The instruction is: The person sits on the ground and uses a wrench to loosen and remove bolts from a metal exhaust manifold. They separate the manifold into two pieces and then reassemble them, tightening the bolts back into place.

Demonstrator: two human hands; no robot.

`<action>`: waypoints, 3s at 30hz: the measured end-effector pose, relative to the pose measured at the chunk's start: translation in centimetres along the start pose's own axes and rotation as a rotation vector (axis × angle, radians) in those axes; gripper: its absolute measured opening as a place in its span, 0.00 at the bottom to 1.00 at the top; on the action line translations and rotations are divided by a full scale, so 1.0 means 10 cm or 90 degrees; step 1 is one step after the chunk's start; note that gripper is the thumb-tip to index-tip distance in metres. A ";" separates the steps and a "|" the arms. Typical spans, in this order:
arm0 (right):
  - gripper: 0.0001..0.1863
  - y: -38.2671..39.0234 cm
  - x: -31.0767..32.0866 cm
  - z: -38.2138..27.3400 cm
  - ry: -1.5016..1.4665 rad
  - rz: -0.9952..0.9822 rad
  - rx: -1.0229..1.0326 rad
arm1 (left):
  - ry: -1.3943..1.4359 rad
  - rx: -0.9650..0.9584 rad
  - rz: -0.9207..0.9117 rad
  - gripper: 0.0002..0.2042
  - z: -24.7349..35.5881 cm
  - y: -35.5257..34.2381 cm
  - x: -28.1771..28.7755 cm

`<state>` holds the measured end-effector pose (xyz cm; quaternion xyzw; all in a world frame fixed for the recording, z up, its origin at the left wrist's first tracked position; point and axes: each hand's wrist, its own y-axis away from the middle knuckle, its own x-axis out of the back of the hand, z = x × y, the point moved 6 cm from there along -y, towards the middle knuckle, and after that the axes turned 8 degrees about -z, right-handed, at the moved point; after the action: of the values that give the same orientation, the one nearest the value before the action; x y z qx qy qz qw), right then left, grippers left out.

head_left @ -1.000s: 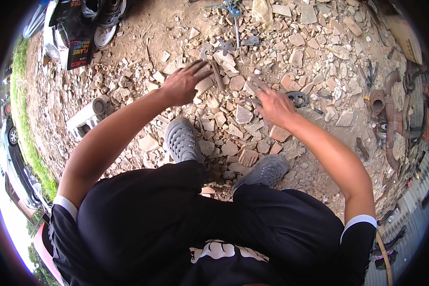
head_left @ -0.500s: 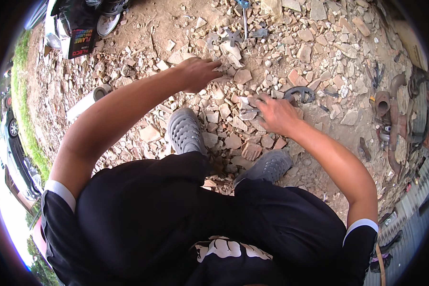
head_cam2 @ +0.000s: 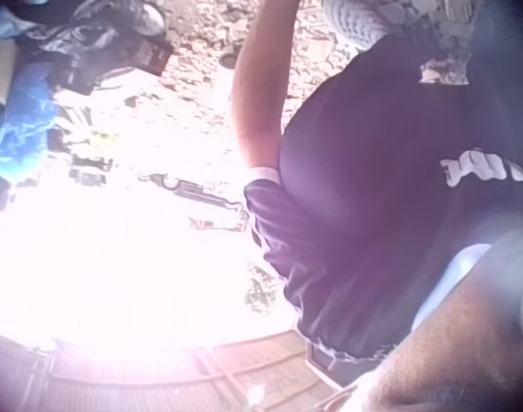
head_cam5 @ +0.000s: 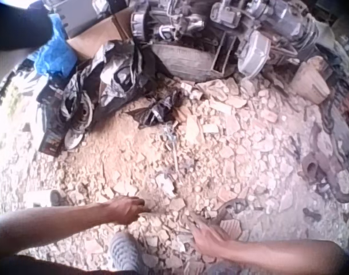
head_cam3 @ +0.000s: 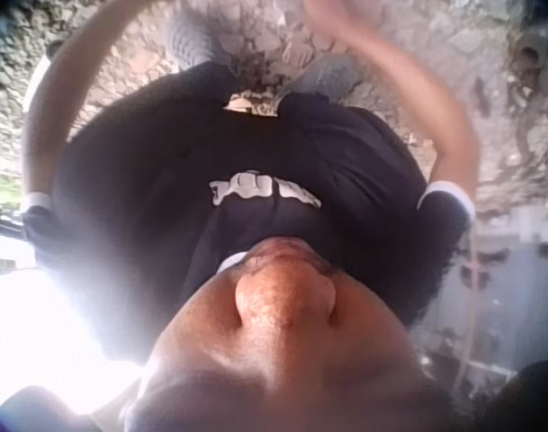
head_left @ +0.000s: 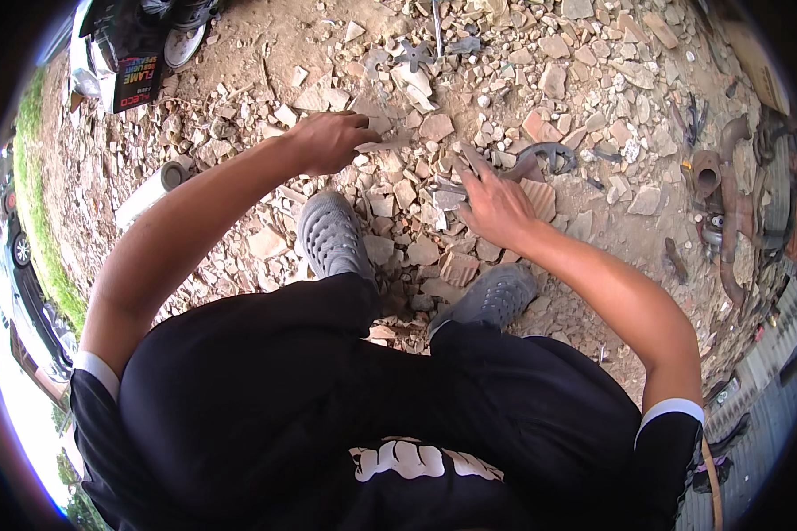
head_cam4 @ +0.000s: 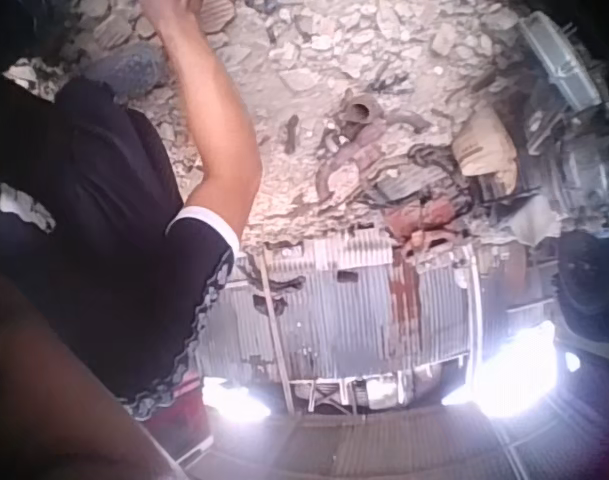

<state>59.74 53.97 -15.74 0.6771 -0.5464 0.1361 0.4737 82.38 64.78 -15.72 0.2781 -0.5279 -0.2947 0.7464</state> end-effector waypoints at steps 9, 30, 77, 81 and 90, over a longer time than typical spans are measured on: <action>0.29 0.03 0.29 0.37 -0.131 0.073 -0.105 | 0.114 0.027 0.007 0.19 0.08 0.08 0.25; 0.19 1.91 0.90 0.74 -0.575 0.570 -0.459 | 0.776 0.251 0.220 0.37 -0.14 0.92 0.43; 0.21 5.50 4.61 0.01 -0.873 0.908 -0.959 | 0.792 -0.221 0.056 0.17 4.05 1.18 8.17; 0.17 5.86 4.80 -0.01 -0.830 0.901 -1.028 | 0.639 -0.259 -0.088 0.19 4.71 0.36 8.64; 0.23 4.37 3.81 -1.14 -1.429 1.088 -1.667 | 0.253 -0.392 -0.326 0.21 6.33 -1.26 9.22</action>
<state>39.53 41.66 38.40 0.6902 0.4384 0.5690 0.0879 45.10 -17.92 50.90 0.2160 -0.1762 -0.5542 0.7843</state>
